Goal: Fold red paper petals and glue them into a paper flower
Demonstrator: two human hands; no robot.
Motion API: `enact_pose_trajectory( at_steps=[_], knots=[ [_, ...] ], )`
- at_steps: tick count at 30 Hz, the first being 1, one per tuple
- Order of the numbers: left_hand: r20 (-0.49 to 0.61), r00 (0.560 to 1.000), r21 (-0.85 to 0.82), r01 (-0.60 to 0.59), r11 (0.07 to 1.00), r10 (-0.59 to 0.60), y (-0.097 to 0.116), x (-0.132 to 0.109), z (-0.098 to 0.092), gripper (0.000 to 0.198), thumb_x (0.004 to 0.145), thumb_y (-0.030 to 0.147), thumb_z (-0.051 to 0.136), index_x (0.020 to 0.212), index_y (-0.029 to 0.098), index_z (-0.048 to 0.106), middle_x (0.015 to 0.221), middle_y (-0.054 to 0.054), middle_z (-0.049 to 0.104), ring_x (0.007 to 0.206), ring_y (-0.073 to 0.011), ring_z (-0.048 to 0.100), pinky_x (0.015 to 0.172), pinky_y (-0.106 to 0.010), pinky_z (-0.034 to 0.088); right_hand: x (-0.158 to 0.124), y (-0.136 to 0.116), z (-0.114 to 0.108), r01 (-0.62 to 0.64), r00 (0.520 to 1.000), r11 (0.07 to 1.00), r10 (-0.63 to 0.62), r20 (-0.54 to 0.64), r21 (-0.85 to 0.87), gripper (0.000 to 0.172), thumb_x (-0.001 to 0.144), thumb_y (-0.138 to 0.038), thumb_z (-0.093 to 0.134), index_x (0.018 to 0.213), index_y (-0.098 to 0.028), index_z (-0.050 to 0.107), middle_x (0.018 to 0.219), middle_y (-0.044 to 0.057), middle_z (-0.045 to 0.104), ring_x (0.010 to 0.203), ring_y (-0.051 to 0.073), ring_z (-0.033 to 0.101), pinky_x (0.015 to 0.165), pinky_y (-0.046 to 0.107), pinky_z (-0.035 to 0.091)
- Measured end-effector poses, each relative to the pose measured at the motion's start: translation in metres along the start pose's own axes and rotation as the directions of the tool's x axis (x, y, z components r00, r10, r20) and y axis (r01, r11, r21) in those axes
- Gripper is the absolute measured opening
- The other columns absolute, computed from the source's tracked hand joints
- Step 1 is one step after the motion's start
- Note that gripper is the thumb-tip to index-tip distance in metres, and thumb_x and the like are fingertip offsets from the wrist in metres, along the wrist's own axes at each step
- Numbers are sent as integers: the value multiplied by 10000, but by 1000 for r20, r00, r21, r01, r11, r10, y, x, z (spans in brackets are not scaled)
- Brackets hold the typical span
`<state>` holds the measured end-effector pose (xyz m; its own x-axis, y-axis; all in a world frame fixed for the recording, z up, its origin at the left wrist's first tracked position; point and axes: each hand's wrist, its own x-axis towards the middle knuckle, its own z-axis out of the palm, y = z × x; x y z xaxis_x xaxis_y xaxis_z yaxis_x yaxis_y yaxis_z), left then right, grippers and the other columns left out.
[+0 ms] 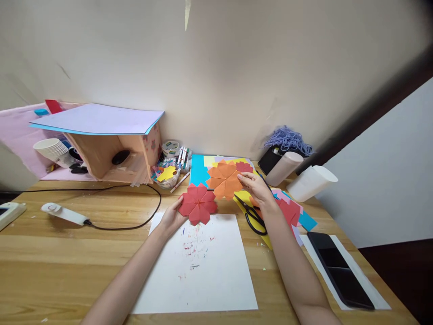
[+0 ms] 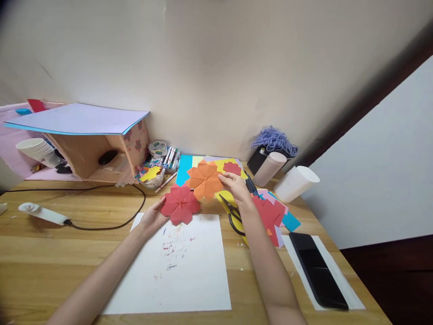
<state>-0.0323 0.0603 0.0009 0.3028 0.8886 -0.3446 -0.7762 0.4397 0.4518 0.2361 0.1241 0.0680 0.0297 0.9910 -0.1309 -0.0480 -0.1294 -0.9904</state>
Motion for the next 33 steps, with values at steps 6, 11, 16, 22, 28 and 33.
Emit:
enact_pose_trajectory(
  at_steps=[6,11,16,22,28,33],
  knots=[
    [43,999,-2,-18,1000,18,-2,-1,0,359,838,220,430,1184,135,476,1165,-113,566,1117,-207,493,968,-353,358,-16,8,26,-58,963,994,82,258,-96,327,546,-398,716,742,-158,612,763,40,655,689,143,604,635,240,464],
    [56,998,-12,3,1000,-2,-2,1,-4,359,838,249,433,1170,124,486,1148,-110,575,1089,-221,511,944,-364,380,-21,27,50,-66,929,989,110,354,-133,289,572,-367,702,744,-149,621,790,38,655,716,141,604,674,253,459],
    [29,1000,-6,-7,1000,7,-3,1,-4,357,834,243,438,1166,119,490,1139,-112,580,1098,-219,503,949,-355,373,-23,31,58,-96,934,985,139,330,-144,280,550,-357,716,705,-148,612,717,24,656,674,145,608,658,264,461],
    [87,996,-7,-10,1000,11,-4,2,-2,391,832,264,444,1182,92,478,1188,-125,547,1145,-239,459,987,-366,326,-20,40,60,-93,961,974,141,236,-205,314,538,-368,722,737,-149,617,752,51,671,714,173,620,679,282,469],
    [126,992,-28,11,1000,-7,-4,3,-5,456,835,272,443,1245,76,406,1227,-142,513,1185,-250,413,1014,-386,280,-15,50,59,-36,977,969,86,195,-245,337,550,-389,706,759,-140,619,781,68,672,743,187,620,663,281,472],
    [147,989,-33,13,999,-8,-4,3,-6,459,846,279,423,1256,72,393,1238,-148,503,1194,-259,401,1023,-405,259,-16,49,60,-1,978,956,62,197,-293,309,577,-385,682,752,-136,629,775,70,668,742,188,614,650,273,466]
  ],
)
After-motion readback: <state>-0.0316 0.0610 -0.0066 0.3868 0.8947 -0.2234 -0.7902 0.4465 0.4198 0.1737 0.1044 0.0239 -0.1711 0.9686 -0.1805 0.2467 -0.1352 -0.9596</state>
